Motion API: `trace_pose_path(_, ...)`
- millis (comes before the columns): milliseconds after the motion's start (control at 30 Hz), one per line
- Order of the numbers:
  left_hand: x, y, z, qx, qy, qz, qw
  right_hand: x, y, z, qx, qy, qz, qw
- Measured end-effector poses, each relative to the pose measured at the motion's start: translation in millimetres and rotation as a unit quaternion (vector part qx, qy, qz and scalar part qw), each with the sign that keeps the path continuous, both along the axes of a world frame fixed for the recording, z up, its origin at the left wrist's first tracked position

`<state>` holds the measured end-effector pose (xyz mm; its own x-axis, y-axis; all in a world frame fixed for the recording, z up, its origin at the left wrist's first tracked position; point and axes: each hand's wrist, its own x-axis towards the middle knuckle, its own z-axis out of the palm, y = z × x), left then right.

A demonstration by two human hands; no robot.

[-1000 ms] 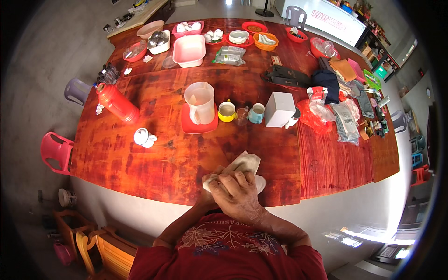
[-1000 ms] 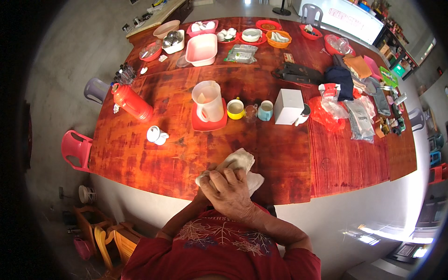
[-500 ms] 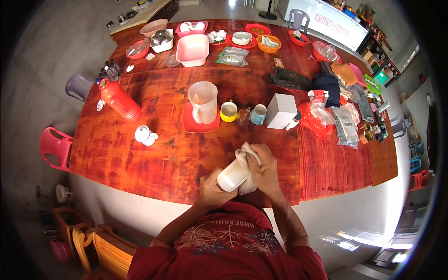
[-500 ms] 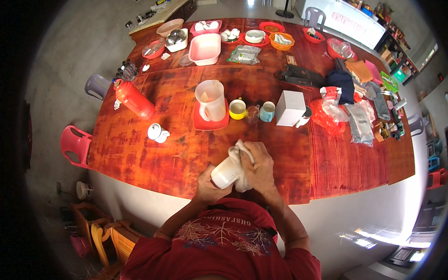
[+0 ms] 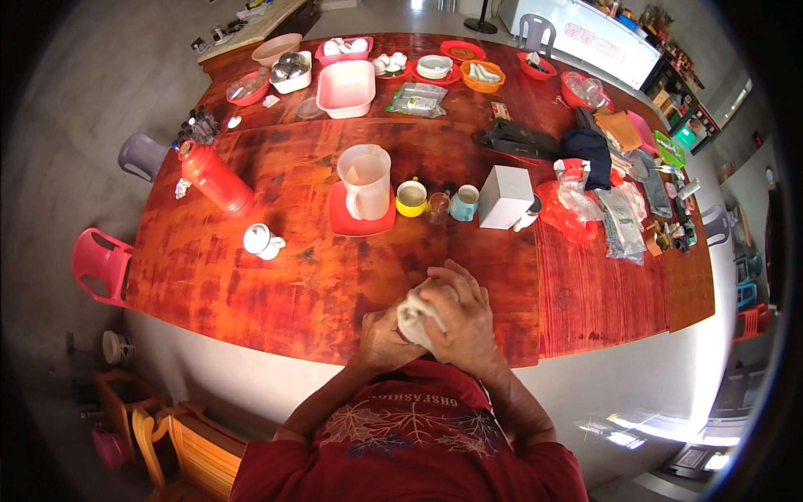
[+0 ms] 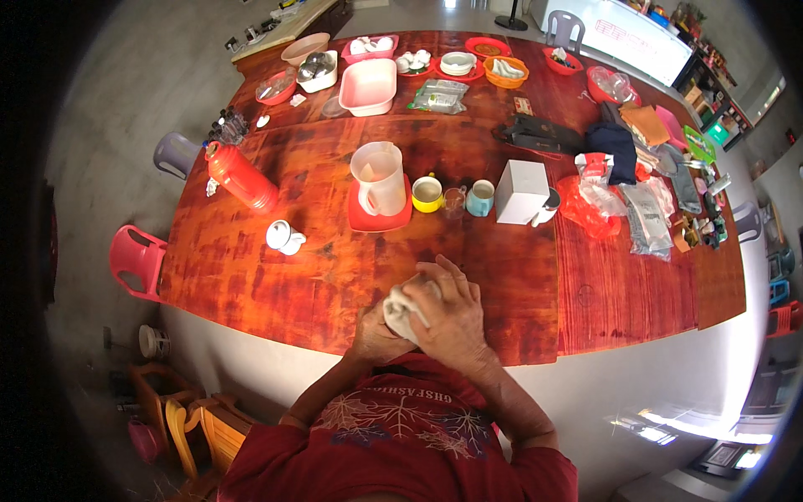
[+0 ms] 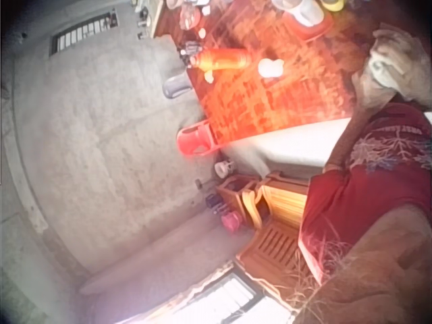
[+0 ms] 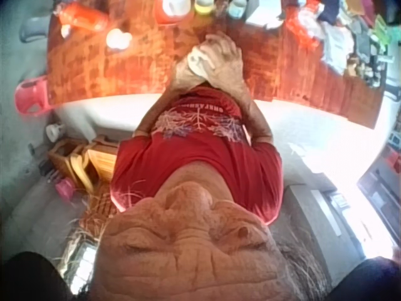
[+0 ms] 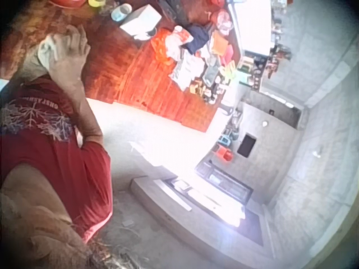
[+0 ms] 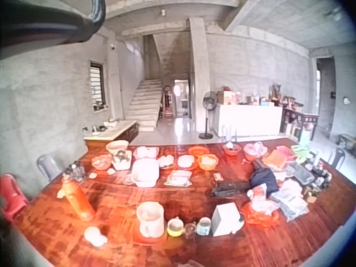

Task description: The person dries multiple kitchen items with a cloth on a wooden table. They wipe a blue mug, a clear glass, a yellow mug, a red plate, a black plate, a white pitcher, and a white bowl, placing each item back on the table after drying.

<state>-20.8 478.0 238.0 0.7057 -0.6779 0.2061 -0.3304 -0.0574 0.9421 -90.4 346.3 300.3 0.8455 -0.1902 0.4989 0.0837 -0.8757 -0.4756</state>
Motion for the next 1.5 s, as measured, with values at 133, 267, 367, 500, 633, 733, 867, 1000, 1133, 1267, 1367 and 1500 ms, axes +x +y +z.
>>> trace_pose_path(133, 0, 6, 11, 0.058, -0.028, -0.022, 0.998, 1, -31, -16, 0.165, 0.038, 0.113, 0.979)
trace_pose_path(267, -6, 6, 20, 0.069, -0.005, -0.037, 0.997, -2, -49, -24, 0.234, 0.094, 0.166, 0.953)
trace_pose_path(367, 0, 9, 25, 0.049, -0.021, -0.077, 0.996, -10, -56, -24, 0.36, 0.127, 0.161, 0.91)
trace_pose_path(500, 9, 20, 18, 0.014, -0.003, -0.106, 0.994, -24, -74, -37, 0.511, 0.08, 0.137, 0.845)
trace_pose_path(633, 1, 18, 4, -0.05, 0.08, -0.105, 0.99, -18, -69, -33, 0.568, 0.074, 0.124, 0.81)
trace_pose_path(733, -5, 10, -1, -0.107, 0.09, -0.079, 0.987, -16, -60, -34, 0.573, 0.04, 0.063, 0.816)
trace_pose_path(867, -4, 7, 4, -0.095, 0.085, -0.077, 0.989, -14, -57, -23, 0.438, -0.034, 0.095, 0.893)
trace_pose_path(1000, -4, 7, 11, -0.053, 0.06, -0.076, 0.994, -16, -45, 2, 0.233, -0.045, 0.106, 0.966)
trace_pose_path(1133, -9, 7, 12, -0.026, 0.046, -0.072, 0.996, -17, -13, 13, -0.033, -0.059, 0.07, 0.995)
trace_pose_path(1267, -11, 8, -3, -0.045, 0.034, -0.079, 0.995, -21, 19, 14, -0.179, -0.065, 0.044, 0.981)
trace_pose_path(1367, -10, 14, -2, -0.016, -0.002, -0.104, 0.994, -19, 16, 10, -0.134, -0.077, 0.027, 0.988)
trace_pose_path(1500, -15, 12, 3, 0.003, 0.046, -0.085, 0.995, -16, -23, -6, 0.095, -0.047, 0.061, 0.993)
